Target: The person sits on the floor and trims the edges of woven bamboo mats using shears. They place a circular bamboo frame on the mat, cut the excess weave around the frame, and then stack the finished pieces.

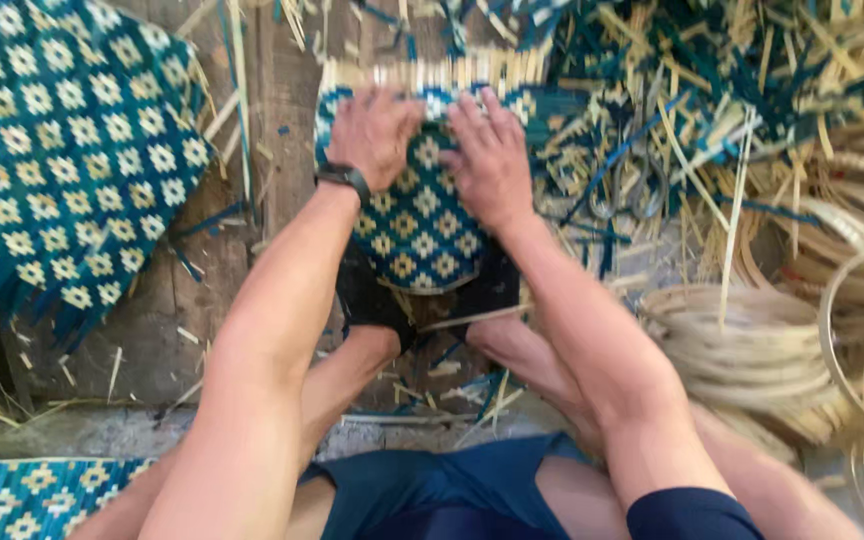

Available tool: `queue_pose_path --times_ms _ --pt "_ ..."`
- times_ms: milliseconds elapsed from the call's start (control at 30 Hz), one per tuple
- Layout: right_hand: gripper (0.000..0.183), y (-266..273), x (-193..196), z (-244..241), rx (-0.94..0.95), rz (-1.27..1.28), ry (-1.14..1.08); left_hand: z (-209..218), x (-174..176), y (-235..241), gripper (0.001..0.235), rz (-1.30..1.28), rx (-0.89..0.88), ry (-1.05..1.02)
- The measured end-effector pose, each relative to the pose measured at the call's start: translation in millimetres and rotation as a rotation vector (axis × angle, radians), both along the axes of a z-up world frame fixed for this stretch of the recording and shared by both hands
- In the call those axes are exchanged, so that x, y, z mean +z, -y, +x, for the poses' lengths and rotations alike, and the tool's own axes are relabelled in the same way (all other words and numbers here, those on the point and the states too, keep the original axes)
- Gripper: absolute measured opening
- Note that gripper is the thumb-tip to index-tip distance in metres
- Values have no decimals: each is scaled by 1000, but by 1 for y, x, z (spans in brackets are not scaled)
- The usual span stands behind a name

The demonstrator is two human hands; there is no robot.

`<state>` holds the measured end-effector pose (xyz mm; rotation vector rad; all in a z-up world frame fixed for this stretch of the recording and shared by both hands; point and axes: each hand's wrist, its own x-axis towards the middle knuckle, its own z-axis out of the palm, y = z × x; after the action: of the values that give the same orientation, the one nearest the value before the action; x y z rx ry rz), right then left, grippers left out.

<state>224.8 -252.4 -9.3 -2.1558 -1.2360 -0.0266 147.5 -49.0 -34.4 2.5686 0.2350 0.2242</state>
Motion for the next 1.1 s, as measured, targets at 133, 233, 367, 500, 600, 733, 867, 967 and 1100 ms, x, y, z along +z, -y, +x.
queue_pose_path --times_ms 133,233,367,500,600,733,867,967,1100 --pt "11 -19 -29 41 -35 -3 -205 15 2 -6 30 -52 30 -200" --pt "9 -16 -42 48 -35 24 -384 24 -14 -5 40 -196 152 -397" --pt "12 -13 -26 34 -225 70 -30 43 -24 -16 48 -372 208 -589" --pt "33 -23 -22 -12 -578 -279 26 41 -51 -23 46 -531 193 -246" --pt "40 -34 -36 -18 -633 -447 -138 41 -91 -22 48 -429 216 -538" --pt "40 -36 -35 2 -565 -420 -360 48 -128 -30 49 -490 189 -529" --pt "42 -34 -30 2 -622 -416 -421 56 -139 -33 49 -508 175 -507" --pt "39 -53 -31 9 -518 -122 -264 51 -133 -29 39 -592 252 -381" --pt "47 -97 -27 24 -24 -271 -400 22 -96 -23 52 -620 378 76"
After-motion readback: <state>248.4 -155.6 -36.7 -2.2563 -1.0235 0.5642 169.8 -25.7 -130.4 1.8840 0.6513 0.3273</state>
